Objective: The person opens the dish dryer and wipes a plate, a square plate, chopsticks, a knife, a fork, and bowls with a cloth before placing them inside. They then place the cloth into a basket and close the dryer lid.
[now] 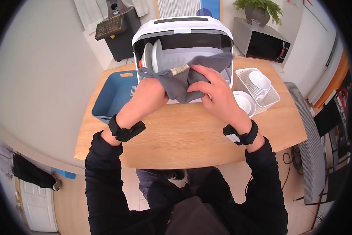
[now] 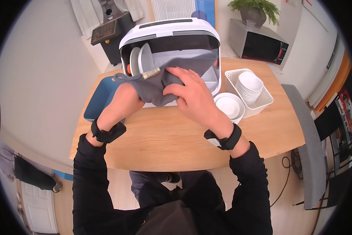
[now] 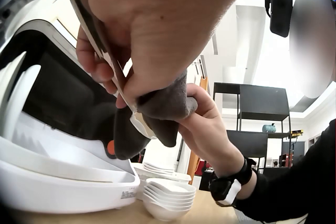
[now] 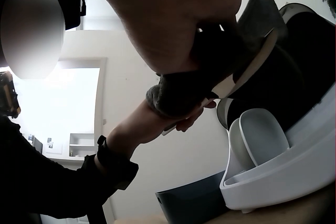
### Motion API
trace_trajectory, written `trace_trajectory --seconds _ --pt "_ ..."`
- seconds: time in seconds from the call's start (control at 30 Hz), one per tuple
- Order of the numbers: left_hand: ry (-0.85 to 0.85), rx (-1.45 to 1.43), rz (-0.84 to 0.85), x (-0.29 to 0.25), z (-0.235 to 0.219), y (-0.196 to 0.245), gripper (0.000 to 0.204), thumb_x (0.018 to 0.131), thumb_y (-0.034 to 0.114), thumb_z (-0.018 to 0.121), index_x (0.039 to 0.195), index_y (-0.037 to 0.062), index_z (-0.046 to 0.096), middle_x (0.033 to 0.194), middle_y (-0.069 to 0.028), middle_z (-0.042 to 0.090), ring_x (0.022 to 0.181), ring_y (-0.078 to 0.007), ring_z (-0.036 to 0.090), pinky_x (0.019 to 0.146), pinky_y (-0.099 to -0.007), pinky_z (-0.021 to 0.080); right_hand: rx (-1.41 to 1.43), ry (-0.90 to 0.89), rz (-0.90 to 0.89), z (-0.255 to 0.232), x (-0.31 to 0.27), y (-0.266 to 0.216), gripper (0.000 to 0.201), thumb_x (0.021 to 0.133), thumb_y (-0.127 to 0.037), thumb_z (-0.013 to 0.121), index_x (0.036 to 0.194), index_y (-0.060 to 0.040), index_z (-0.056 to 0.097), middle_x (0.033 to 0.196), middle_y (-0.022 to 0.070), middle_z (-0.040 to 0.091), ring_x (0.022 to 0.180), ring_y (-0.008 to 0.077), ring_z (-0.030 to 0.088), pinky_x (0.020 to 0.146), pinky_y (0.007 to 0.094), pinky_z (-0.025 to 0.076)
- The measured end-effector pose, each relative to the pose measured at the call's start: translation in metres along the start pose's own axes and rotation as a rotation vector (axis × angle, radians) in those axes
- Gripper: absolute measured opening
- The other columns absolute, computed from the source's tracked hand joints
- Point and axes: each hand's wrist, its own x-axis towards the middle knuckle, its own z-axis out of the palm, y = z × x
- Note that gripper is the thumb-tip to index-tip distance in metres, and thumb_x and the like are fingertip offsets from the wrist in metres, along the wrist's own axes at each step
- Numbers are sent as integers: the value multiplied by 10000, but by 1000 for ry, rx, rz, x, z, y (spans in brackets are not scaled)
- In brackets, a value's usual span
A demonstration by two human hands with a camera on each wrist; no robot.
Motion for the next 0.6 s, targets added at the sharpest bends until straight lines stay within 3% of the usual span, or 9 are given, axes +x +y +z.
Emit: trace_trajectory --seconds 0.1,0.2,0.3,0.4,0.5,0.6 --pt "49 -31 45 8 12 -2 131 764 63 635 893 55 658 854 -129 666 754 -346 635 613 -412 507 322 -160 250 -7 -4 3 121 746 -93 693 867 -96 683 1244 154 582 1036 346 608 857 359 496" --pt "125 -64 123 10 18 2 125 769 73 645 893 67 659 923 -104 666 752 -336 636 610 -416 506 552 -279 489 -6 -5 11 130 808 -202 718 868 -97 672 1241 148 587 1020 333 618 844 342 495" --pt "238 -41 218 13 25 5 113 775 85 654 887 74 654 954 -76 655 742 -316 639 597 -404 505 424 -177 477 3 -10 19 217 830 -232 721 972 -81 656 1214 148 604 1013 308 630 845 336 492" --pt "220 1 212 8 23 10 90 775 87 659 862 72 640 898 -61 636 731 -297 639 581 -378 503 456 -78 475 11 -9 20 336 810 -216 733 1072 -41 616 1189 148 623 995 315 639 844 353 498" --pt "195 26 227 7 27 8 74 773 97 671 831 77 629 849 -55 605 710 -280 637 562 -357 497 485 -164 417 7 -6 21 449 794 -185 736 1173 -11 569 1156 169 641 994 335 641 846 383 502" --pt "181 6 212 4 27 14 101 745 103 683 822 83 622 830 -45 571 700 -266 626 555 -358 493 427 -491 497 -5 0 23 449 778 -160 721 1181 -15 585 1113 187 657 994 352 640 844 394 506"
